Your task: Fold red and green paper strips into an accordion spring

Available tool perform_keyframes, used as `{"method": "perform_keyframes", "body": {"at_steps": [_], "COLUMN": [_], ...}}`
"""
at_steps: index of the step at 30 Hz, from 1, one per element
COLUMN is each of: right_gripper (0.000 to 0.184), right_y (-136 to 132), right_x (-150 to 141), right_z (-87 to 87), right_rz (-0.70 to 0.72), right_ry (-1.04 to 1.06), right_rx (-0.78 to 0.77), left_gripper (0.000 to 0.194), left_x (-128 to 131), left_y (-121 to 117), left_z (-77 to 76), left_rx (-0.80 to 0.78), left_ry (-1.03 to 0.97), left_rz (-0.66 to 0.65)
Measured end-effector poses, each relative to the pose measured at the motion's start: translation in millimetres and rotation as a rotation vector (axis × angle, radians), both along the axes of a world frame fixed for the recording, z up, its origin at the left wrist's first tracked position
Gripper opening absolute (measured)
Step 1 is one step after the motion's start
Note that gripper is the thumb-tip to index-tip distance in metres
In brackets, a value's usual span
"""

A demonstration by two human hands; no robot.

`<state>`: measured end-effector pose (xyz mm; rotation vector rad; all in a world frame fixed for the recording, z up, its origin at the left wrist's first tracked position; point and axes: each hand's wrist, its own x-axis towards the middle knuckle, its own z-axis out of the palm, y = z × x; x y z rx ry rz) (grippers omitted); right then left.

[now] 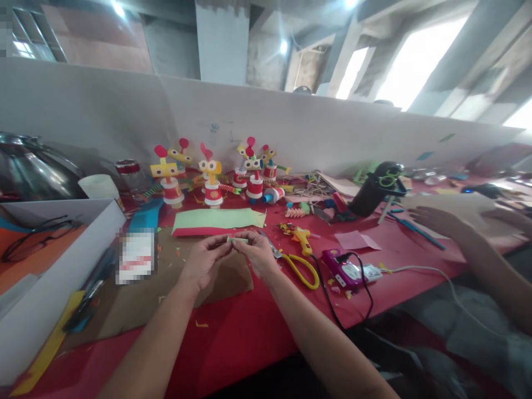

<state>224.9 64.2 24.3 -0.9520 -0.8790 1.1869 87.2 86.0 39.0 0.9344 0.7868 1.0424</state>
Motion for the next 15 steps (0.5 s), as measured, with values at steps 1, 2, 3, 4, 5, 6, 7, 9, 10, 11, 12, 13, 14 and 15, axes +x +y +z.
{"method": "perform_keyframes", "body": {"at_steps": [1, 2, 3, 4, 5, 6, 7, 9, 10, 11, 12, 13, 14, 15], "right_gripper": [0.029, 0.03, 0.031, 0.032, 0.033, 0.034, 0.034, 0.03, 0.026, 0.022, 0.018, 0.013, 0.01, 0.01], "right_y": [0.0, 0.0, 0.1, 0.2, 0.2, 0.2, -0.2, -2.3, -4.0, -6.2, -8.6, -11.2, -13.6, -15.8], "right_x": [0.3, 0.4, 0.2, -0.1, -0.7, -1.3, -2.2, -4.1, -5.1, -6.2, -7.3, -8.3, -9.3, -10.2], "right_z": [0.2, 0.3, 0.3, 0.2, 0.1, 0.2, 0.4, 1.3, 1.9, 2.4, 2.7, 2.5, 1.9, 0.8], "right_rz": [0.006, 0.01, 0.009, -0.001, -0.017, -0.033, -0.051, -0.104, -0.144, -0.194, -0.247, -0.289, -0.315, -0.322], "right_ry": [-0.001, -0.004, -0.008, -0.012, -0.017, -0.027, -0.046, -0.126, -0.2, -0.293, -0.395, -0.493, -0.577, -0.645], "right_rx": [-0.001, 0.002, 0.009, 0.022, 0.038, 0.059, 0.082, 0.138, 0.177, 0.23, 0.294, 0.367, 0.444, 0.516], "left_gripper": [0.034, 0.033, 0.033, 0.033, 0.033, 0.033, 0.033, 0.032, 0.032, 0.031, 0.03, 0.028, 0.027, 0.025], "left_x": [-0.4, -0.6, -0.4, 0.0, 0.7, 1.6, 2.6, 4.6, 5.4, 6.0, 6.3, 6.4, 6.3, 6.1], "left_y": [0.3, 0.6, 0.8, 0.9, 0.9, 1.0, 1.0, 1.6, 2.0, 2.6, 3.3, 3.9, 4.5, 4.8], "left_z": [-0.3, -0.6, -1.0, -1.4, -1.9, -2.4, -2.9, -4.4, -5.2, -6.1, -6.8, -7.4, -7.7, -7.7], "left_rx": [0.003, 0.004, 0.001, -0.005, -0.013, -0.02, -0.027, -0.048, -0.061, -0.072, -0.081, -0.089, -0.093, -0.095], "left_ry": [0.003, 0.003, 0.0, -0.005, -0.014, -0.029, -0.052, -0.114, -0.149, -0.181, -0.209, -0.232, -0.252, -0.266], "left_rz": [-0.006, -0.004, 0.007, 0.024, 0.042, 0.061, 0.082, 0.129, 0.15, 0.166, 0.176, 0.179, 0.174, 0.164]}}
